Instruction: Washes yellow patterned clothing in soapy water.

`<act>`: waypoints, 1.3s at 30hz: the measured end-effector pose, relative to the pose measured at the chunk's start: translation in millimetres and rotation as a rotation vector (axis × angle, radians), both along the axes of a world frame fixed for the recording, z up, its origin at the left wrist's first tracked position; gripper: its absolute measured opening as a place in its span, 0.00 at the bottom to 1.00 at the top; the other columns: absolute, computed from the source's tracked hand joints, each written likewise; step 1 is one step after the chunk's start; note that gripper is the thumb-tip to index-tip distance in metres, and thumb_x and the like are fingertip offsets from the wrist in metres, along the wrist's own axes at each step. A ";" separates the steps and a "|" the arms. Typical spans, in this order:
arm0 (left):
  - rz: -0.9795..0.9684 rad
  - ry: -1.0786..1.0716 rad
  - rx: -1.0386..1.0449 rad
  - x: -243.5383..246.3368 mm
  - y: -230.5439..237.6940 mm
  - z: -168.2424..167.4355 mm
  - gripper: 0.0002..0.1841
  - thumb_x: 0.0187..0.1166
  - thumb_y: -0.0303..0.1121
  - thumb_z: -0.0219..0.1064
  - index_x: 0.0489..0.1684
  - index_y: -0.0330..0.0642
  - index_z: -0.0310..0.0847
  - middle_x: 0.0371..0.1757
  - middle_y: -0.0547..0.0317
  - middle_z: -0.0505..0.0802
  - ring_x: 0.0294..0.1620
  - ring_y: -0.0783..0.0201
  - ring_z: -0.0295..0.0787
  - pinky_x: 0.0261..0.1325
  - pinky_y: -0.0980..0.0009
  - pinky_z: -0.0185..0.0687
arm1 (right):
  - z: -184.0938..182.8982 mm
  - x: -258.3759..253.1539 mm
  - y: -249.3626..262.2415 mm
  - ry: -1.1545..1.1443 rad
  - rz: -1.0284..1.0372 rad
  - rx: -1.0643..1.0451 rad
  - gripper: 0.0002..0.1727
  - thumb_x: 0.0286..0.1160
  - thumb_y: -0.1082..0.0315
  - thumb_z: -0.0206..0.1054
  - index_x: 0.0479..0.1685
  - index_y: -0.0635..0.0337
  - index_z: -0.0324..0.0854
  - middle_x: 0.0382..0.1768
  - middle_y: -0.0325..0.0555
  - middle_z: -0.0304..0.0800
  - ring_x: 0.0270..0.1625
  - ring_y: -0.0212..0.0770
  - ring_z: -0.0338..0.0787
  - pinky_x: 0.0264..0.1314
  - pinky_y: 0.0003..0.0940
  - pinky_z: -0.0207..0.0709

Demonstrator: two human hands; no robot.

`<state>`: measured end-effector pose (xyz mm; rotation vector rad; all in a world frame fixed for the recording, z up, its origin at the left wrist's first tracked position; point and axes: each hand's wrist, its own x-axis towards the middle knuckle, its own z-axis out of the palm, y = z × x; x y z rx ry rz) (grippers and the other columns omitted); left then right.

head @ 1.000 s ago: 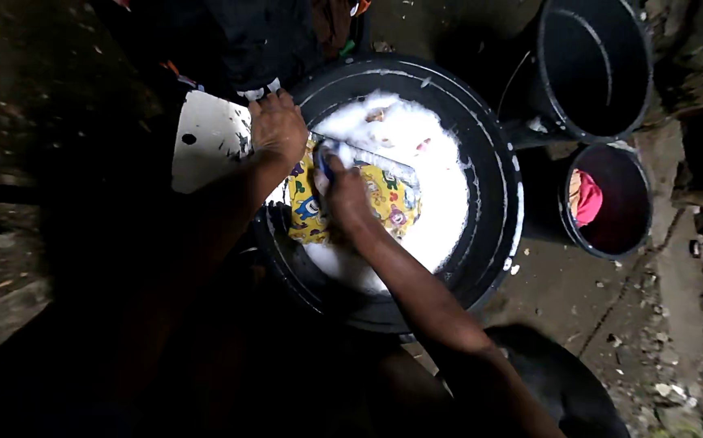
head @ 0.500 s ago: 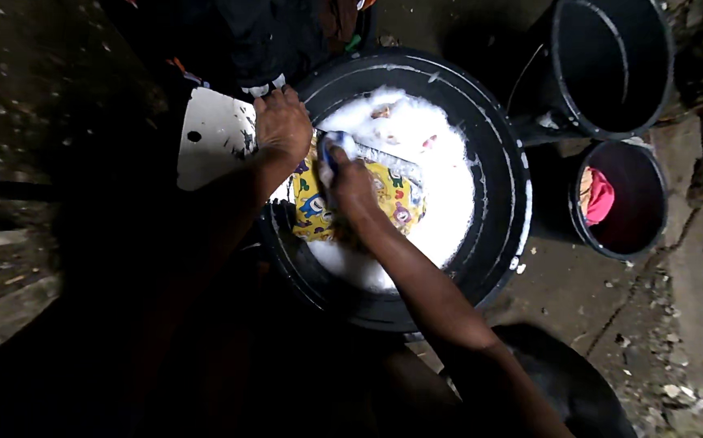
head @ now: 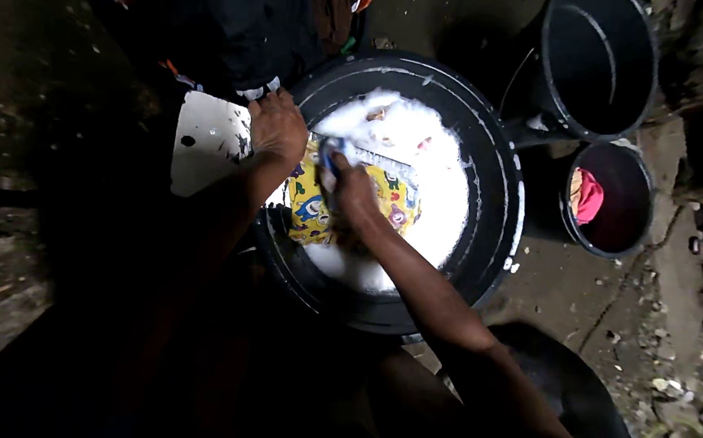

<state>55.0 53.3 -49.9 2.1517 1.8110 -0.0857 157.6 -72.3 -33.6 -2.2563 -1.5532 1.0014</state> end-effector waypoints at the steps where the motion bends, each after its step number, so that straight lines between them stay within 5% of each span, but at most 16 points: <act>1: -0.001 -0.005 0.003 1.1 1.7 0.7 0.26 0.95 0.37 0.43 0.80 0.22 0.64 0.75 0.22 0.77 0.79 0.29 0.72 0.83 0.37 0.57 | -11.3 19.7 -12.5 -0.012 -0.055 -0.003 0.26 0.87 0.63 0.60 0.84 0.48 0.73 0.57 0.67 0.89 0.57 0.67 0.91 0.58 0.64 0.84; 3: 0.003 -0.005 -0.006 0.7 5.2 -0.1 0.27 0.95 0.38 0.42 0.80 0.22 0.63 0.76 0.21 0.77 0.80 0.28 0.72 0.83 0.36 0.56 | -46.7 73.5 -49.6 -0.095 -0.225 -0.022 0.25 0.85 0.63 0.63 0.81 0.52 0.77 0.54 0.68 0.92 0.56 0.69 0.92 0.58 0.69 0.82; 6: 0.002 0.009 -0.014 -0.2 2.0 -2.5 0.26 0.95 0.37 0.42 0.79 0.21 0.63 0.75 0.21 0.77 0.79 0.28 0.73 0.82 0.36 0.57 | -72.1 134.7 -86.6 -0.129 -0.454 -0.221 0.26 0.88 0.61 0.61 0.83 0.55 0.74 0.63 0.73 0.86 0.66 0.74 0.86 0.67 0.73 0.75; 10: 0.009 0.013 0.000 3.4 3.4 0.3 0.26 0.95 0.37 0.42 0.79 0.22 0.64 0.75 0.21 0.77 0.80 0.28 0.71 0.83 0.36 0.57 | -29.0 71.8 -30.8 -0.074 -0.263 -0.002 0.25 0.82 0.68 0.63 0.79 0.56 0.77 0.57 0.68 0.91 0.59 0.68 0.91 0.62 0.68 0.81; 13: 0.002 0.033 0.020 0.3 -1.7 -1.3 0.26 0.94 0.36 0.41 0.80 0.21 0.63 0.75 0.20 0.77 0.79 0.28 0.72 0.82 0.35 0.57 | -3.8 0.1 4.2 0.018 -0.032 0.055 0.27 0.85 0.61 0.63 0.84 0.47 0.73 0.56 0.64 0.90 0.54 0.62 0.93 0.55 0.59 0.86; 18: 0.000 0.045 0.031 2.7 1.6 -2.5 0.26 0.95 0.37 0.41 0.80 0.22 0.63 0.75 0.21 0.77 0.80 0.28 0.72 0.82 0.35 0.56 | -46.4 78.3 -50.3 -0.066 -0.259 -0.038 0.26 0.86 0.65 0.60 0.83 0.51 0.74 0.54 0.69 0.92 0.55 0.70 0.92 0.58 0.69 0.81; 21: -0.003 0.051 0.006 2.5 2.3 -0.6 0.26 0.95 0.37 0.42 0.80 0.22 0.63 0.76 0.20 0.76 0.80 0.28 0.71 0.82 0.35 0.56 | -71.7 132.9 -81.0 -0.118 -0.480 -0.147 0.24 0.88 0.60 0.59 0.80 0.55 0.77 0.63 0.71 0.88 0.67 0.73 0.86 0.68 0.73 0.75; 24: -0.010 0.039 0.002 3.1 2.8 0.3 0.27 0.95 0.38 0.41 0.80 0.21 0.62 0.76 0.18 0.75 0.80 0.26 0.70 0.82 0.34 0.56 | -47.5 105.3 -48.1 -0.074 -0.400 -0.068 0.24 0.84 0.67 0.61 0.79 0.60 0.76 0.64 0.70 0.87 0.67 0.69 0.87 0.69 0.68 0.77; 29: 0.013 0.013 -0.028 3.5 -0.1 2.6 0.26 0.94 0.35 0.41 0.81 0.20 0.60 0.78 0.20 0.73 0.82 0.27 0.68 0.85 0.34 0.51 | -2.4 -4.0 13.0 -0.018 0.023 0.064 0.25 0.88 0.59 0.61 0.83 0.48 0.74 0.55 0.63 0.91 0.54 0.61 0.93 0.55 0.57 0.86; 36: 0.017 -0.001 -0.023 0.3 4.7 -2.7 0.27 0.94 0.36 0.41 0.82 0.22 0.60 0.79 0.20 0.73 0.83 0.27 0.67 0.85 0.35 0.51 | -65.4 122.3 -75.4 -0.135 -0.389 -0.131 0.24 0.88 0.61 0.60 0.80 0.55 0.77 0.62 0.69 0.89 0.64 0.71 0.88 0.66 0.72 0.77; 39: 0.019 0.010 -0.017 4.0 5.1 -1.7 0.27 0.94 0.35 0.40 0.82 0.22 0.60 0.78 0.20 0.74 0.82 0.28 0.68 0.84 0.35 0.52 | -45.1 102.5 -49.6 -0.088 -0.375 -0.073 0.25 0.85 0.67 0.62 0.80 0.58 0.76 0.63 0.69 0.88 0.66 0.69 0.88 0.69 0.68 0.77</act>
